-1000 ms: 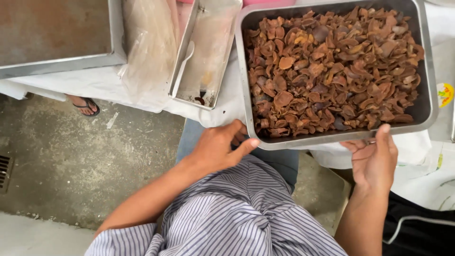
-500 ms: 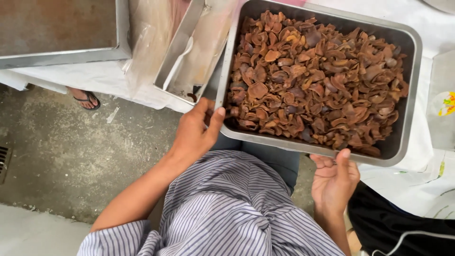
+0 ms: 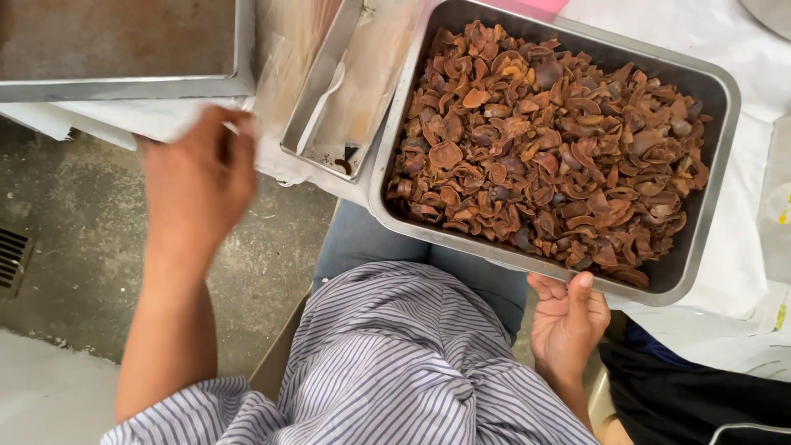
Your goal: Scooping dried rinds from a large tray into small plastic bags using a spoon and a plastic cup for measurement.
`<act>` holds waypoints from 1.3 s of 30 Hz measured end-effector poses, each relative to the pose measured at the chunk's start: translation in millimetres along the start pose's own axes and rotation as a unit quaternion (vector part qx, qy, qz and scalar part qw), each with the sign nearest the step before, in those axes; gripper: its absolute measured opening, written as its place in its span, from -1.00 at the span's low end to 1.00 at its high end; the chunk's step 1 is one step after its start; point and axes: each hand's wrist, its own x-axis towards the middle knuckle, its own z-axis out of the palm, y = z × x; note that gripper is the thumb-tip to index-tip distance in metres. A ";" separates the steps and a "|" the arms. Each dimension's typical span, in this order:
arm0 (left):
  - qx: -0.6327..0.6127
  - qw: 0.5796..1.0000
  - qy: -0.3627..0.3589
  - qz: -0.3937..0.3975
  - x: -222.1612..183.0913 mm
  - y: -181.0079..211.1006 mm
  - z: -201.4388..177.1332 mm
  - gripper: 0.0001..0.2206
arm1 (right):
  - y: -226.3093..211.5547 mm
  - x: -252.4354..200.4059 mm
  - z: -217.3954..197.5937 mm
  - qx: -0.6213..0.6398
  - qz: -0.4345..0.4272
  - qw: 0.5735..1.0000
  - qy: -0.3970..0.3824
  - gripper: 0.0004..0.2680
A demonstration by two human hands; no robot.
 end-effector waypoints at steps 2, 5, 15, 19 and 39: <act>0.045 0.999 0.014 0.012 8.0 -33.0 13.1 -0.75 | 2.7 0.3 -4.0 -0.010 -0.001 1.000 0.002 -0.78; 0.153 0.988 0.014 0.014 12.1 -72.7 37.5 -0.39 | 5.1 -0.1 -5.5 -0.027 -0.005 1.000 -0.001 -0.75; 0.075 0.997 0.015 -0.012 15.6 -182.4 33.8 -0.87 | 7.9 1.4 -7.0 -0.023 -0.014 1.000 0.011 -0.74; 0.083 0.995 0.053 -0.013 0.2 -233.7 35.3 -0.91 | 7.3 1.1 -9.2 -0.029 -0.011 1.000 0.008 -0.73; 0.027 0.994 0.005 0.109 3.8 -106.8 54.6 -0.48 | 8.6 2.5 -15.4 -0.041 -0.018 0.999 -0.024 -0.70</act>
